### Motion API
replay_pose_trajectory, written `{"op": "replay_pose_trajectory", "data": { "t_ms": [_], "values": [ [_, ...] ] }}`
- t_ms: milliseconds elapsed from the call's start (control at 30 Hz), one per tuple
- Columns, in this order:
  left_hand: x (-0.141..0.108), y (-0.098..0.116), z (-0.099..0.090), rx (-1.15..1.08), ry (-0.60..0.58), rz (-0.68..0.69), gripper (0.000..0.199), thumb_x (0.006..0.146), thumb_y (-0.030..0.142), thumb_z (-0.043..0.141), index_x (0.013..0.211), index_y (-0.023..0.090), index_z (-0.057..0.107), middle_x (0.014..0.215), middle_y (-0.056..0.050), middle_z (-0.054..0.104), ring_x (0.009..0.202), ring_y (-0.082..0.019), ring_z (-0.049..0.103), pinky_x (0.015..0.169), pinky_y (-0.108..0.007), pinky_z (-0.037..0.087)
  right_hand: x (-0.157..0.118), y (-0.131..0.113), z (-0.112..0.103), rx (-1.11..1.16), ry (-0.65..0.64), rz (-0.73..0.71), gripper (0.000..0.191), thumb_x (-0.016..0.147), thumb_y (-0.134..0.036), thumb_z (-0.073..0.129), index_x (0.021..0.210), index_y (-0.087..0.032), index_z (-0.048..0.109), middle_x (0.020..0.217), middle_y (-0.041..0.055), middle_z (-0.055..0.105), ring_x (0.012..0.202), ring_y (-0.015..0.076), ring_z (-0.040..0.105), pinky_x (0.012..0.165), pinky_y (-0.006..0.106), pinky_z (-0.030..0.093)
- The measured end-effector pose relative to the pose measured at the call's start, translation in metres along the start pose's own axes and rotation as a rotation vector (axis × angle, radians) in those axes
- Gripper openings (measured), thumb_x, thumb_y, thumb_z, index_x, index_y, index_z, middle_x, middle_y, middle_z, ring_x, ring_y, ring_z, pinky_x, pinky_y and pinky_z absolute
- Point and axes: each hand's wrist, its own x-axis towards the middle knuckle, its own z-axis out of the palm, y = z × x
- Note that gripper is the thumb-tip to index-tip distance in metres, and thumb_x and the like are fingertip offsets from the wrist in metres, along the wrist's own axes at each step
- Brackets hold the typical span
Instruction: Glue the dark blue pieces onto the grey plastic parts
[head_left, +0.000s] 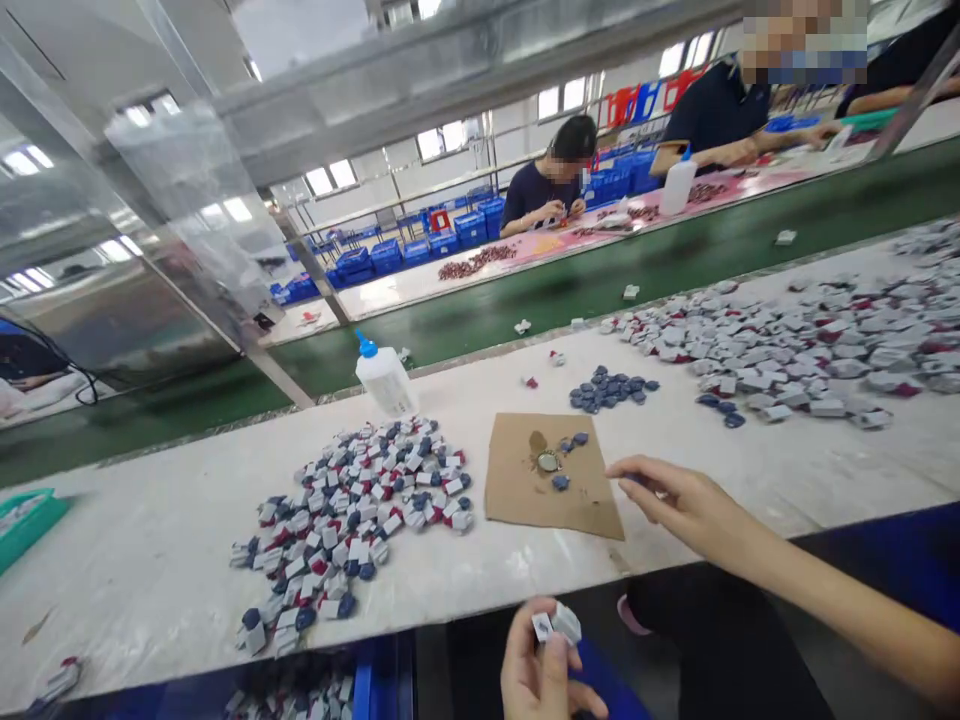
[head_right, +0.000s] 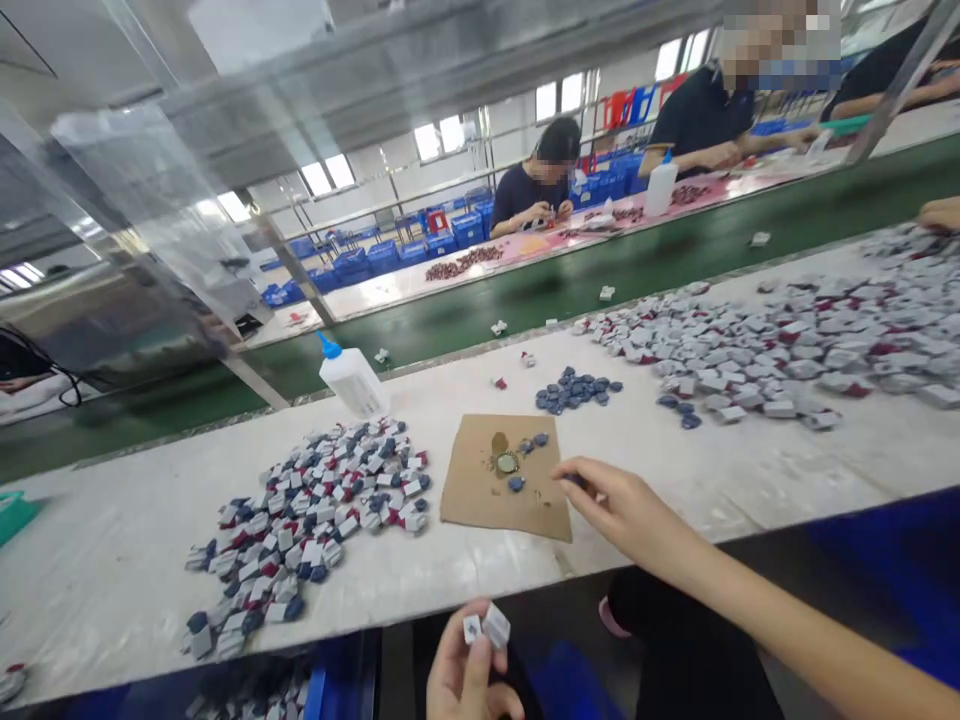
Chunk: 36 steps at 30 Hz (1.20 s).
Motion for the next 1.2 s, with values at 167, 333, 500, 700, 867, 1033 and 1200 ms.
{"op": "replay_pose_trajectory", "data": {
  "t_ms": [167,333,500,700,867,1033,1200],
  "values": [
    [0.012,0.04,-0.005,0.026,0.002,0.002,0.046,0.055,0.037,0.076,0.093,0.015,0.063,0.061,0.0,0.056,0.05,-0.007,0.052,0.045,-0.017,0.048,0.031,-0.007,0.016,0.08,-0.072,0.052,0.033,0.078,-0.045,0.051,0.098,-0.021,0.058,0.079,0.0053,0.064,0.063,0.0166,0.06,0.051,0.026,0.049],
    [0.031,0.056,0.01,0.003,0.006,0.028,0.039,0.056,0.037,0.074,0.085,0.013,0.065,0.063,-0.002,0.059,0.056,-0.011,0.056,0.044,-0.018,0.047,0.053,0.001,0.025,-0.142,-0.04,-0.076,0.034,0.084,-0.043,0.039,0.101,-0.021,0.059,0.083,0.0057,0.067,0.069,0.0193,0.063,0.061,0.032,0.051],
    [0.046,0.059,0.019,-0.071,0.051,0.042,0.04,0.054,0.033,0.076,0.087,0.012,0.065,0.064,-0.002,0.062,0.052,-0.008,0.055,0.046,-0.018,0.047,0.071,0.013,0.031,-0.35,-0.082,-0.216,0.042,0.087,-0.038,0.032,0.12,-0.02,0.049,0.11,0.0078,0.061,0.095,0.0225,0.059,0.076,0.035,0.049],
    [0.054,0.062,0.023,-0.11,0.044,0.024,0.038,0.05,0.032,0.078,0.08,0.013,0.064,0.069,-0.003,0.064,0.05,-0.009,0.055,0.044,-0.02,0.047,0.078,0.012,0.027,-0.412,-0.183,-0.179,0.034,0.086,-0.035,0.034,0.11,-0.022,0.055,0.099,0.0057,0.065,0.085,0.022,0.062,0.071,0.034,0.049],
    [0.055,0.065,0.027,-0.13,0.031,0.033,0.033,0.054,0.028,0.076,0.08,0.013,0.063,0.07,-0.002,0.064,0.055,-0.008,0.057,0.047,-0.018,0.048,0.079,0.016,0.024,-0.473,-0.158,-0.309,0.035,0.087,-0.036,0.031,0.109,-0.023,0.055,0.098,0.0063,0.063,0.08,0.0188,0.06,0.064,0.029,0.046],
    [0.053,0.069,0.025,-0.146,0.016,-0.006,0.032,0.054,0.027,0.077,0.079,0.014,0.064,0.07,-0.001,0.065,0.056,-0.009,0.06,0.049,-0.017,0.049,0.078,0.015,0.031,-0.636,-0.125,-0.378,0.026,0.087,-0.034,0.036,0.091,-0.02,0.057,0.071,0.004,0.063,0.055,0.0155,0.055,0.047,0.025,0.037],
    [0.053,0.067,0.019,-0.119,-0.026,0.026,0.029,0.053,0.027,0.078,0.077,0.016,0.066,0.067,0.0,0.064,0.053,-0.008,0.06,0.051,-0.017,0.05,0.077,0.011,0.034,-0.556,-0.137,-0.41,0.023,0.087,-0.031,0.04,0.076,-0.018,0.055,0.068,0.0037,0.06,0.058,0.0143,0.055,0.048,0.024,0.037]
  ]
}}
